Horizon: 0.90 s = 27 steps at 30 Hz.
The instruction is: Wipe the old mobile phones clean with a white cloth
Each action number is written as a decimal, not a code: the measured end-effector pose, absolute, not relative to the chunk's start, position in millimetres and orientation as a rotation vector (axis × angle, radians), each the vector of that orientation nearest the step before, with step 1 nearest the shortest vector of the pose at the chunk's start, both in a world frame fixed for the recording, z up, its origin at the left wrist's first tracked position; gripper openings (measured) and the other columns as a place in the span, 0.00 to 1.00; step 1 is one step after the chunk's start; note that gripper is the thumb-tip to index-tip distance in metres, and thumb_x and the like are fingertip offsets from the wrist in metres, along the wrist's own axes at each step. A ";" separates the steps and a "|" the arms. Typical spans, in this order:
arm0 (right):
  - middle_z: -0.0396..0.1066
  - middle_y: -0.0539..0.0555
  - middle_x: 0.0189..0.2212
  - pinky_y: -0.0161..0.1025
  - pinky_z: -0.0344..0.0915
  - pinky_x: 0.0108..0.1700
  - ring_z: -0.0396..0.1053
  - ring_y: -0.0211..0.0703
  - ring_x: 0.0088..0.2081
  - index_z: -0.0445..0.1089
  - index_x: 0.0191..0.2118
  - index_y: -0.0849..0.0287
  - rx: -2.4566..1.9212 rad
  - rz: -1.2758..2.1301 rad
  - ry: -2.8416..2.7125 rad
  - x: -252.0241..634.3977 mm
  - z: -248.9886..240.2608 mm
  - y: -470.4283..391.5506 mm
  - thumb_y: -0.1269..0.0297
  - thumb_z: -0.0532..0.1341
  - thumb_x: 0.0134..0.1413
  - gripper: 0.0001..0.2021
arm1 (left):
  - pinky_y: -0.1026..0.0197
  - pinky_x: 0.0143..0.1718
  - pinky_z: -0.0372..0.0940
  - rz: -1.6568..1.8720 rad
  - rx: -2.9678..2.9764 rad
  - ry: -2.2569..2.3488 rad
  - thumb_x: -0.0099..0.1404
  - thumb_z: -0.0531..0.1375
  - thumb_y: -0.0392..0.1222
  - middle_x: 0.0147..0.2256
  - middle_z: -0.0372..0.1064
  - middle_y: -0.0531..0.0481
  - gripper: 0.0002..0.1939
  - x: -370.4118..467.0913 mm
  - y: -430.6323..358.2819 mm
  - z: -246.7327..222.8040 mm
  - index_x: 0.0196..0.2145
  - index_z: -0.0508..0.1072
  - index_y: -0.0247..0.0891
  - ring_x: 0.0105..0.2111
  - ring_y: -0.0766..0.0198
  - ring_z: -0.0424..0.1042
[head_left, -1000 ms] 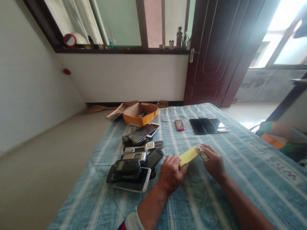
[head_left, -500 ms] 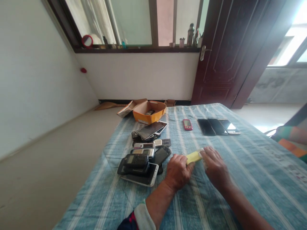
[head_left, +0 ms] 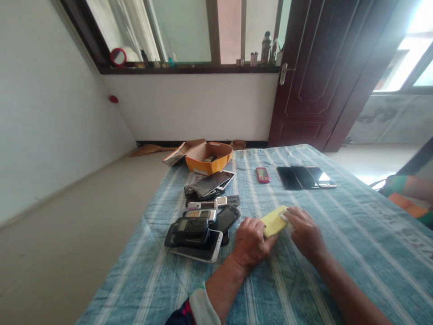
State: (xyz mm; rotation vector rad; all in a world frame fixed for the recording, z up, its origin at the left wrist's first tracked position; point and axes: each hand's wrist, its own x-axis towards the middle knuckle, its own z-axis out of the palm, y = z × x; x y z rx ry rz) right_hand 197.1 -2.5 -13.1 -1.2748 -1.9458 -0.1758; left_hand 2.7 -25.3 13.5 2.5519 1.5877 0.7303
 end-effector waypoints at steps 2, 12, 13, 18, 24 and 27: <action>0.73 0.56 0.41 0.45 0.66 0.51 0.70 0.47 0.45 0.74 0.40 0.56 -1.364 -0.159 -1.943 201.9 -14.3 -0.6 0.79 0.51 0.46 0.20 | 0.54 0.39 0.63 0.704 2.551 1.588 0.58 0.64 0.53 0.35 0.72 0.46 0.17 3.0 -25.8 13.0 0.35 0.71 0.36 0.37 0.55 0.67; 0.72 0.57 0.43 0.45 0.63 0.53 0.67 0.48 0.48 0.72 0.40 0.56 -1.191 -0.097 -2.123 171.3 -13.9 -11.2 0.78 0.51 0.51 0.17 | 0.53 0.39 0.64 0.731 2.601 1.581 0.61 0.59 0.53 0.36 0.70 0.45 0.16 4.2 -25.3 4.9 0.36 0.68 0.37 0.37 0.53 0.67; 0.72 0.57 0.42 0.44 0.64 0.52 0.67 0.48 0.47 0.72 0.39 0.56 -1.188 -0.065 -2.155 167.8 -12.4 -10.4 0.78 0.51 0.51 0.16 | 0.53 0.39 0.64 0.734 2.612 1.577 0.62 0.59 0.53 0.36 0.70 0.45 0.16 4.3 -25.3 4.6 0.37 0.68 0.37 0.37 0.53 0.67; 0.73 0.55 0.40 0.43 0.63 0.50 0.67 0.46 0.44 0.72 0.38 0.55 -1.268 -0.063 -2.109 172.7 -10.9 4.6 0.77 0.52 0.51 0.15 | 0.53 0.37 0.64 0.724 2.629 1.582 0.60 0.61 0.53 0.35 0.70 0.44 0.17 4.2 -25.4 5.3 0.38 0.68 0.36 0.36 0.53 0.67; 0.73 0.53 0.39 0.40 0.63 0.45 0.68 0.44 0.41 0.72 0.40 0.53 -1.465 -0.136 -1.951 196.5 -17.0 15.3 0.76 0.53 0.50 0.16 | 0.53 0.38 0.64 0.635 2.653 1.592 0.57 0.64 0.48 0.36 0.71 0.44 0.14 3.6 -26.8 10.1 0.34 0.69 0.37 0.38 0.52 0.68; 0.73 0.54 0.38 0.41 0.62 0.45 0.67 0.46 0.40 0.72 0.38 0.54 -1.490 -0.164 -1.986 193.5 -17.0 12.1 0.78 0.53 0.50 0.15 | 0.52 0.38 0.64 0.607 2.650 1.606 0.57 0.64 0.47 0.36 0.70 0.44 0.13 4.4 -27.5 12.1 0.34 0.69 0.37 0.38 0.52 0.67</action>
